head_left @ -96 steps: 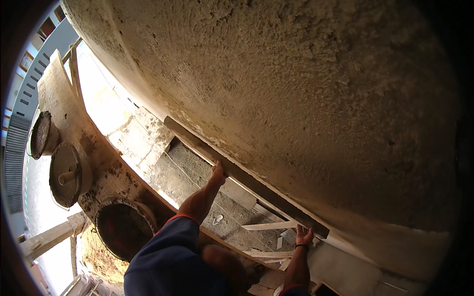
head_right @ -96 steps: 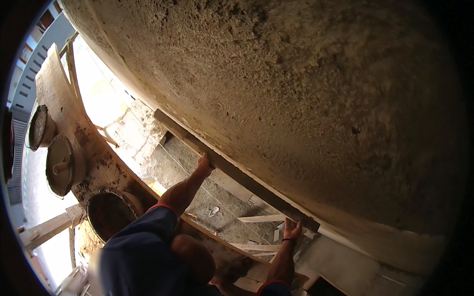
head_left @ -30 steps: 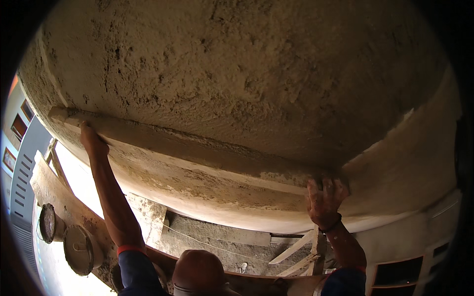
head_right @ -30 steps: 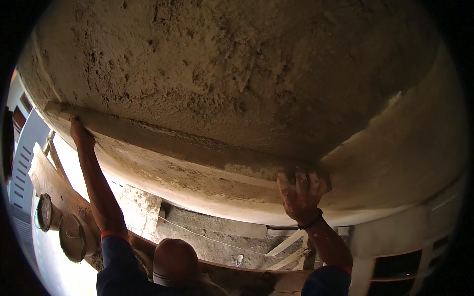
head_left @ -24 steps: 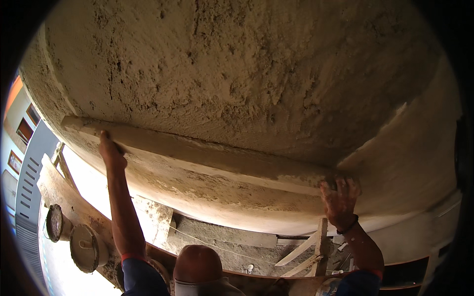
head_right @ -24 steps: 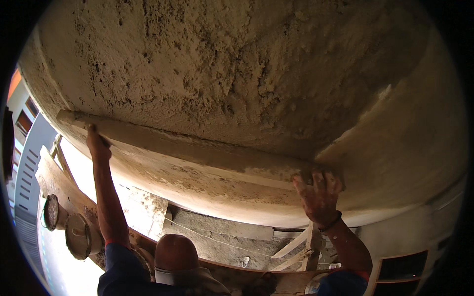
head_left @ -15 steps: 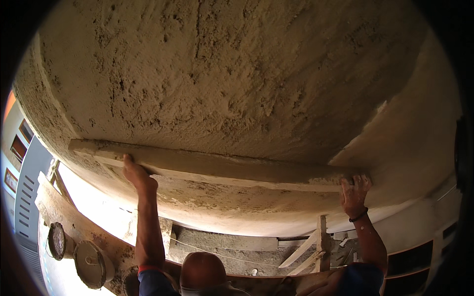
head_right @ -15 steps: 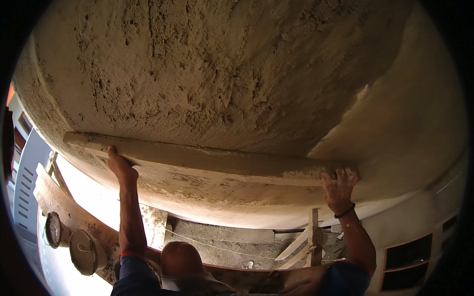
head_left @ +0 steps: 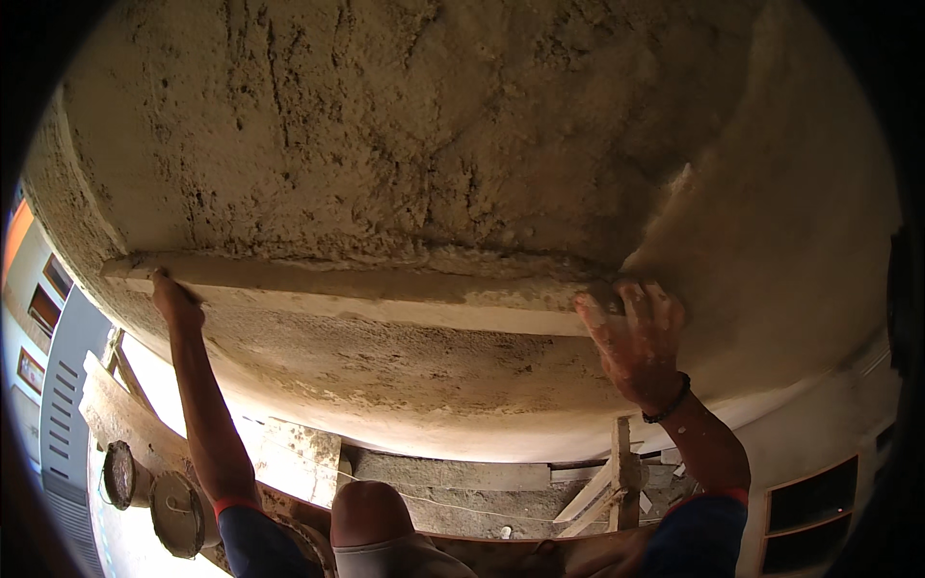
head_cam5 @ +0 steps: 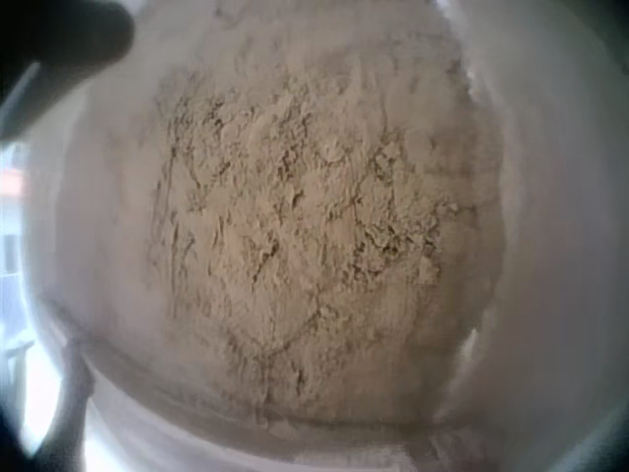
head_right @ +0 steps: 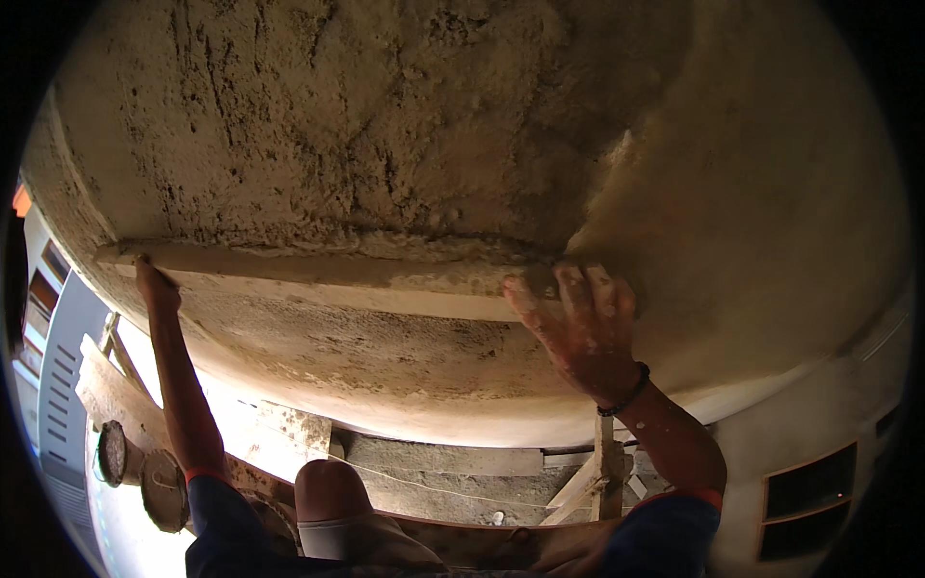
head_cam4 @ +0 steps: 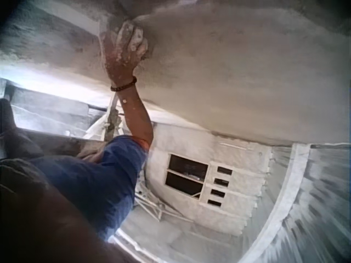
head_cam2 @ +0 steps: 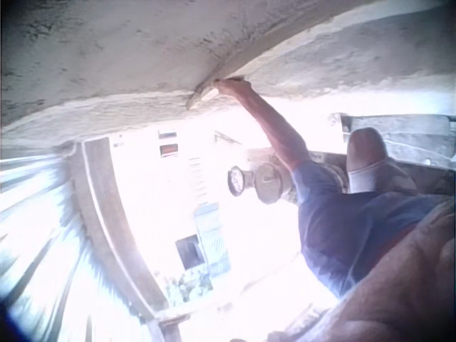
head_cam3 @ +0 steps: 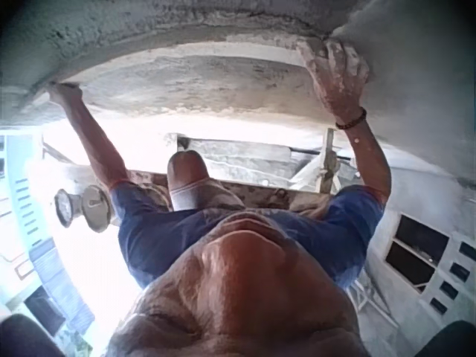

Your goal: The person applies wet plaster from a bucket to a wall using a trowel and then smooths the surface with a long wooden straight edge.

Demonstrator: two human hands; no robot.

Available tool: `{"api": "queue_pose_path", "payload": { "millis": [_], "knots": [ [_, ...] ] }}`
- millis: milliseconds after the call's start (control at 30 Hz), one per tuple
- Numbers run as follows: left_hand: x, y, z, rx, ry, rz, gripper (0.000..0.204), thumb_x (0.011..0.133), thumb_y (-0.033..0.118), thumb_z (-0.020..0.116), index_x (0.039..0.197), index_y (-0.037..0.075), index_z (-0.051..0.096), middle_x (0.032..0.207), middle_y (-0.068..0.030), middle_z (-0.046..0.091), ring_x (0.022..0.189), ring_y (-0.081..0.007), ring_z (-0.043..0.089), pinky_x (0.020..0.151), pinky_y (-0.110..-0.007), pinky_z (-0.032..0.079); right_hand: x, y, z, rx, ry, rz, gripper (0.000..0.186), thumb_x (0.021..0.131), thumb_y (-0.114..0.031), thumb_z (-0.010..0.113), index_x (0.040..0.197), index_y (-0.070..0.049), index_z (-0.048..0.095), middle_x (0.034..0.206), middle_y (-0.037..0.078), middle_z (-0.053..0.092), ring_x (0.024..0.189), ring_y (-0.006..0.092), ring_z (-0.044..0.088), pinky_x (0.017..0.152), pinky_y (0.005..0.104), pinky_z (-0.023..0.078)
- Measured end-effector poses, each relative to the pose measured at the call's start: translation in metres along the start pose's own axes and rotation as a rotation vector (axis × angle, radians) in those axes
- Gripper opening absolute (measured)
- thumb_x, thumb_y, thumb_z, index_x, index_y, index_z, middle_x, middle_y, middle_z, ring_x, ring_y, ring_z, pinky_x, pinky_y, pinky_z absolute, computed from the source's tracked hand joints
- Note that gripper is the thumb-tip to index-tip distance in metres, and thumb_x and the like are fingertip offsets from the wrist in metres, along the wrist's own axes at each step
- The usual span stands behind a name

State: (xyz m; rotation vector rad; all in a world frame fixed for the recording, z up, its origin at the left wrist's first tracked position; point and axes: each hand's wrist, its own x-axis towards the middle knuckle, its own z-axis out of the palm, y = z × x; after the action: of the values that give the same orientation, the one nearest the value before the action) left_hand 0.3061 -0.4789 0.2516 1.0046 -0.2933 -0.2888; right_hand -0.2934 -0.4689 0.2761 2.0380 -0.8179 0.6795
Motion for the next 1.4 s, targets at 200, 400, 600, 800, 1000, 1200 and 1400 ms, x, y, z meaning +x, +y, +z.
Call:
{"api": "queue_pose_path", "payload": {
  "millis": [200,400,600,800,1000,1200,1400],
  "knots": [
    [-0.142,-0.032,0.037,0.001,-0.111,-0.174,0.045,0.094,0.04,0.043,0.102,-0.003,0.052,0.089,-0.0113,0.056,0.076,-0.0181,0.056,0.06,-0.033,0.046,-0.102,0.064,-0.013,-0.09,-0.202,0.157,0.041,0.078,-0.015,0.063,0.118,-0.024,0.058,0.116,0.017,0.05,0.11,0.0386,0.044,0.089,0.0567,0.035],
    [-0.115,-0.012,0.048,0.006,-0.007,-0.014,0.039,0.095,0.033,0.042,0.075,0.003,0.056,0.049,0.0017,0.041,0.037,-0.0087,0.037,0.035,-0.03,0.029,-0.072,0.057,-0.013,-0.163,-0.047,0.129,0.045,0.075,-0.01,0.065,0.117,-0.022,0.058,0.116,0.018,0.05,0.108,0.0396,0.046,0.087,0.0583,0.035],
    [0.032,0.099,0.035,0.032,0.033,0.04,0.047,0.09,0.036,0.049,0.114,-0.004,0.052,0.098,-0.0124,0.059,0.084,-0.0227,0.06,0.065,-0.037,0.048,0.064,0.001,-0.024,-0.168,0.125,0.047,0.062,0.069,-0.011,0.066,0.129,-0.022,0.052,0.117,0.015,0.049,0.109,0.0377,0.045,0.088,0.0528,0.034],
    [0.041,0.076,0.041,0.134,-0.059,-0.021,0.048,0.09,0.041,0.048,0.115,0.0,0.051,0.097,-0.0101,0.059,0.082,-0.0213,0.058,0.063,-0.037,0.046,0.078,0.005,-0.029,-0.101,0.097,0.026,0.056,0.078,-0.009,0.065,0.129,-0.031,0.052,0.11,0.009,0.051,0.103,0.0282,0.049,0.083,0.0459,0.038],
    [-0.037,0.065,0.051,0.154,-0.068,-0.128,0.04,0.092,0.042,0.047,0.104,0.004,0.052,0.086,-0.0096,0.057,0.066,-0.0183,0.057,0.05,-0.031,0.044,0.021,0.044,-0.037,-0.098,0.041,0.094,0.06,0.069,-0.008,0.071,0.124,-0.023,0.055,0.117,0.013,0.048,0.111,0.0349,0.044,0.092,0.0519,0.034],
    [-0.151,0.015,0.062,-0.038,-0.251,-0.153,0.037,0.093,0.041,0.047,0.093,0.005,0.053,0.075,-0.0045,0.051,0.061,-0.0144,0.052,0.047,-0.032,0.042,-0.075,0.097,-0.037,-0.183,-0.051,0.127,0.053,0.075,-0.012,0.068,0.125,-0.022,0.054,0.114,0.017,0.049,0.108,0.0396,0.046,0.089,0.0571,0.035],
    [-0.111,0.04,0.069,-0.034,-0.136,-0.096,0.034,0.092,0.038,0.05,0.09,0.004,0.054,0.075,-0.0053,0.052,0.063,-0.0145,0.053,0.048,-0.031,0.042,-0.019,0.092,-0.052,-0.182,0.023,0.131,0.054,0.074,-0.012,0.068,0.125,-0.023,0.054,0.117,0.018,0.05,0.106,0.0409,0.047,0.09,0.0577,0.035]
  ]
}}
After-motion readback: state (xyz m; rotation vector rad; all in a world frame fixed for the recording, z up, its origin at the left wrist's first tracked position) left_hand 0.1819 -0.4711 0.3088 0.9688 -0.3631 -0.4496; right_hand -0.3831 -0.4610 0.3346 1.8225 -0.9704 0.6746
